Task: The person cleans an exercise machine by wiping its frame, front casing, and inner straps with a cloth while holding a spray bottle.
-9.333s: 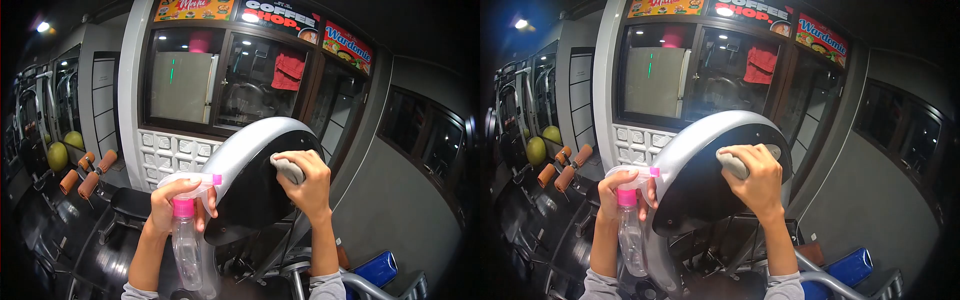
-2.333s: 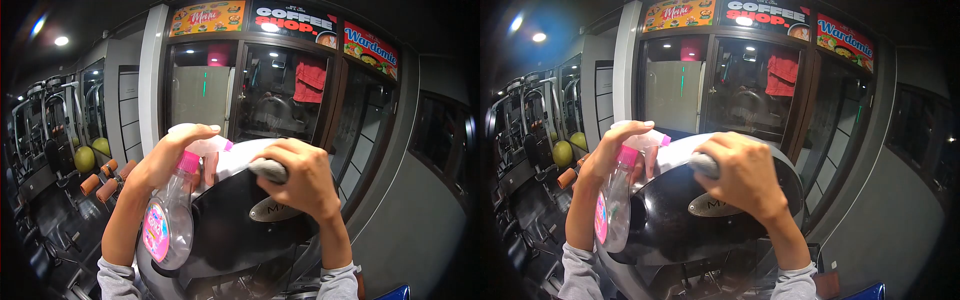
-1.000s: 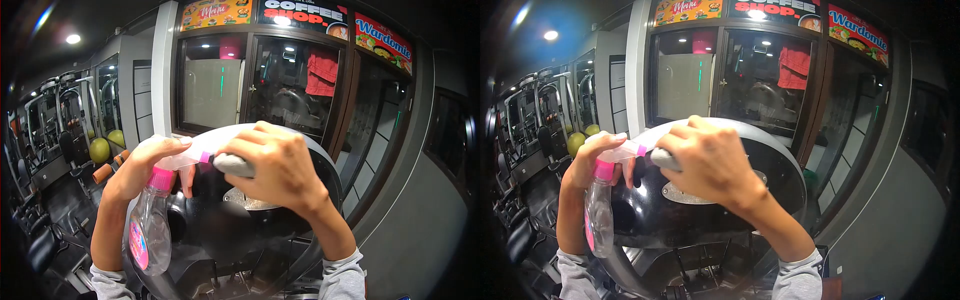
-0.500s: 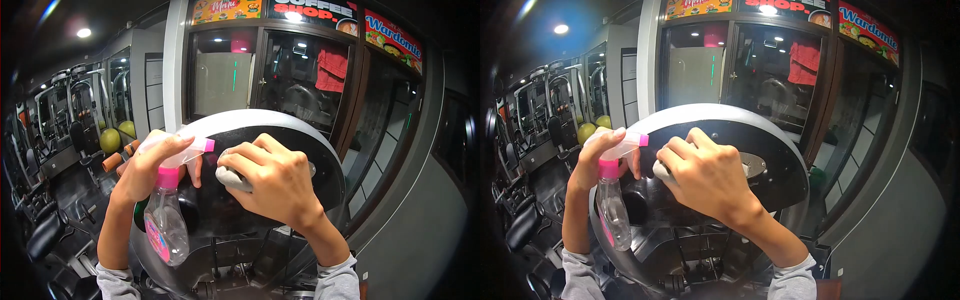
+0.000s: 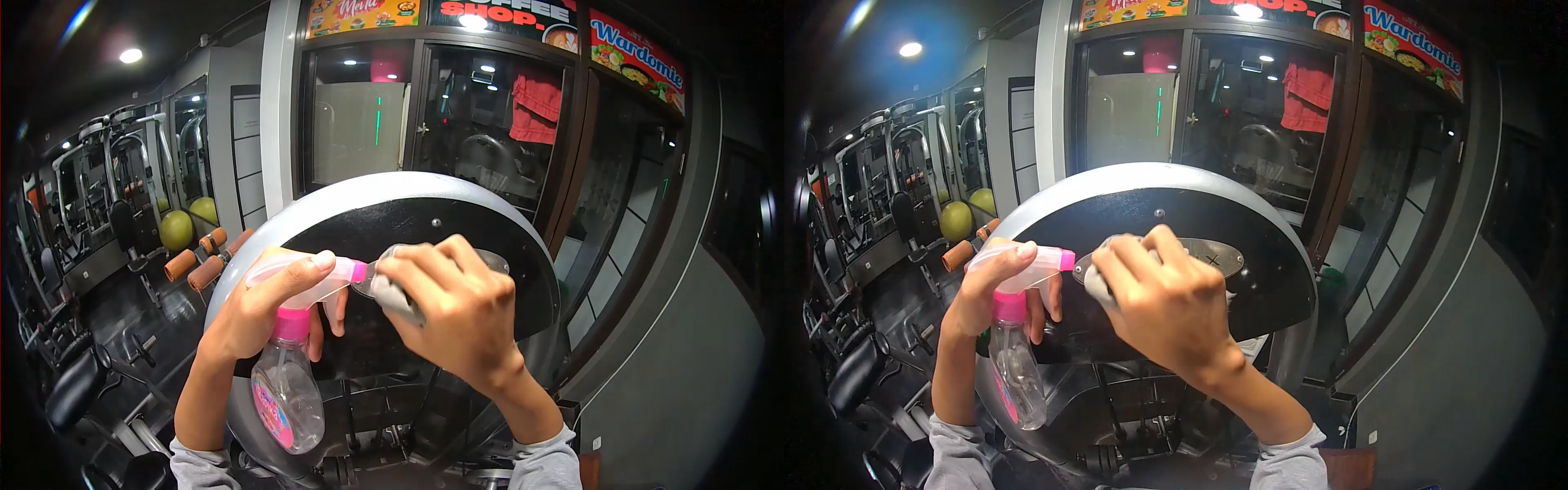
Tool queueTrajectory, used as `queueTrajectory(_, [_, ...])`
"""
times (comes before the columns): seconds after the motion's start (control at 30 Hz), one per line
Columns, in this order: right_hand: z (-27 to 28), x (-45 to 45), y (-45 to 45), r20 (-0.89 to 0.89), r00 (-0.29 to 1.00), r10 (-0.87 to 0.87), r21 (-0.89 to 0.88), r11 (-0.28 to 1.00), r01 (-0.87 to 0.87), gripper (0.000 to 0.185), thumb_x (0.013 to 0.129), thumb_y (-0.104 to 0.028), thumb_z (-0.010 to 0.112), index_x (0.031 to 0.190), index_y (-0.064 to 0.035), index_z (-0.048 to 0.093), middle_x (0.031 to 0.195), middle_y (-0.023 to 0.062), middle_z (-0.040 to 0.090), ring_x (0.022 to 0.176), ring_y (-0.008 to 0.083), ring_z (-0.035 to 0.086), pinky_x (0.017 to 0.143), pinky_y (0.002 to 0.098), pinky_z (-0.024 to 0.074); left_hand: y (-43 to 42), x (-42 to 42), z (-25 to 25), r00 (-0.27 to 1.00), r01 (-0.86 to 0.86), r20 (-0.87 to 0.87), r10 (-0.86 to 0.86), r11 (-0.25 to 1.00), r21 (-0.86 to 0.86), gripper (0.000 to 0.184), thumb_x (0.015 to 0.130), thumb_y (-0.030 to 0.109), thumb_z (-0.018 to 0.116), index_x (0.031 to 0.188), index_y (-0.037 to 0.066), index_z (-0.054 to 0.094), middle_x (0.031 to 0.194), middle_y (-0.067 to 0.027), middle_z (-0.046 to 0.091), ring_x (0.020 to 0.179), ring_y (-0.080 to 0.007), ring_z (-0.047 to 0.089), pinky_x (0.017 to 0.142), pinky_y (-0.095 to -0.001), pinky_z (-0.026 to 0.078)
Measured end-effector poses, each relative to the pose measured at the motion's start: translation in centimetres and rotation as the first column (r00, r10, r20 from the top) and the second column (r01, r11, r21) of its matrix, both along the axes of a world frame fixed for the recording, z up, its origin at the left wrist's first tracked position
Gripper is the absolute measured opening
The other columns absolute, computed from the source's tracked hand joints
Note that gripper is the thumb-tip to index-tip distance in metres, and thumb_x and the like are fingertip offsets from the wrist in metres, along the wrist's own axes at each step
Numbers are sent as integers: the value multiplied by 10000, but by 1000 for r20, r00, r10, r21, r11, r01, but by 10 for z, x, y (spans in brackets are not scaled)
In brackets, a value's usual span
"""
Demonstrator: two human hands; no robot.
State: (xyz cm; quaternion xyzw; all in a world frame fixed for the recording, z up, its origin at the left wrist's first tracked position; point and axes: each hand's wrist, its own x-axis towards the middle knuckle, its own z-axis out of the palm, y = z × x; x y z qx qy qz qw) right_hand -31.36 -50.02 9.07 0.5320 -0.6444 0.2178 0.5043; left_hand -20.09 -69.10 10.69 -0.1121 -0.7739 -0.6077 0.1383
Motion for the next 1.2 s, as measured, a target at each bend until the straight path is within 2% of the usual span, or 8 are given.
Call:
queueTrajectory(0.17, [-11, -7, 29, 34, 994, 100, 16, 995, -101, 232, 657, -154, 805, 873, -172, 721, 870, -46, 689, 754, 155, 637, 606, 266, 536, 1, 2, -2, 999, -6, -32, 7, 1000, 9, 542, 962, 443, 480, 842, -58, 648, 680, -153, 640, 446, -204, 610, 424, -267, 490])
queueTrajectory(0.43, [-8, -2, 23, 99, 988, -115, -103, 987, 125, 261, 645, -146, 807, 888, -155, 713, 904, -24, 698, 743, 176, 628, 603, 293, 531, 2, -1, -8, 997, -62, -53, 61, 998, -18, 592, 925, 487, 482, 790, -66, 642, 661, -184, 657, 414, -216, 610, 387, -286, 491])
queueTrajectory(0.5, [-19, 7, 11, 56, 998, -19, -80, 997, 23, 233, 686, -163, 785, 903, -140, 704, 923, -30, 689, 756, 164, 623, 590, 265, 528, 3, 0, -8, 996, -74, -55, 73, 997, -12, 594, 924, 491, 483, 791, -66, 642, 660, -183, 657, 415, -216, 610, 385, -287, 489])
queueTrajectory(0.7, [-41, 15, 26, 66, 990, 123, 3, 992, -123, 355, 572, -111, 833, 911, -175, 750, 917, -35, 724, 729, 135, 631, 631, 241, 537, 0, 2, -9, 996, -44, -76, 43, 999, -6, 580, 928, 479, 487, 796, -63, 644, 670, -187, 659, 409, -221, 604, 378, -292, 482])
queueTrajectory(0.77, [-40, 9, 42, 82, 996, 27, -28, 999, -25, 407, 514, -80, 839, 899, -179, 755, 917, -19, 730, 731, 160, 641, 640, 261, 539, 0, 3, -9, 998, -30, -58, 30, 1000, -6, 514, 951, 406, 473, 850, -61, 662, 683, -154, 651, 447, -197, 602, 422, -265, 482])
queueTrajectory(0.97, [-33, 4, 53, 197, 975, -107, -136, 981, 135, 363, 570, -54, 792, 920, -129, 734, 922, 39, 719, 794, 224, 659, 670, 322, 542, 4, 1, -10, 996, -44, -78, 44, 999, 3, 512, 947, 412, 483, 830, -56, 657, 676, -143, 653, 443, -191, 597, 422, -257, 475])
queueTrajectory(1.17, [-67, 35, 15, 75, 996, 46, -66, 997, -41, 333, 610, -115, 824, 930, -166, 749, 935, -21, 711, 770, 153, 637, 640, 271, 545, 9, 5, -8, 997, -45, -60, 44, 999, -10, 498, 945, 409, 500, 825, -50, 652, 683, -132, 650, 456, -187, 604, 439, -255, 476])
queueTrajectory(1.2, [-72, 33, 17, 45, 998, 51, -41, 998, -49, 305, 660, -123, 745, 964, -138, 738, 963, -28, 701, 792, 142, 639, 617, 252, 538, 10, 6, -9, 998, -44, -53, 44, 999, -5, 488, 946, 401, 504, 830, -50, 651, 689, -127, 647, 467, -187, 609, 448, -259, 481])
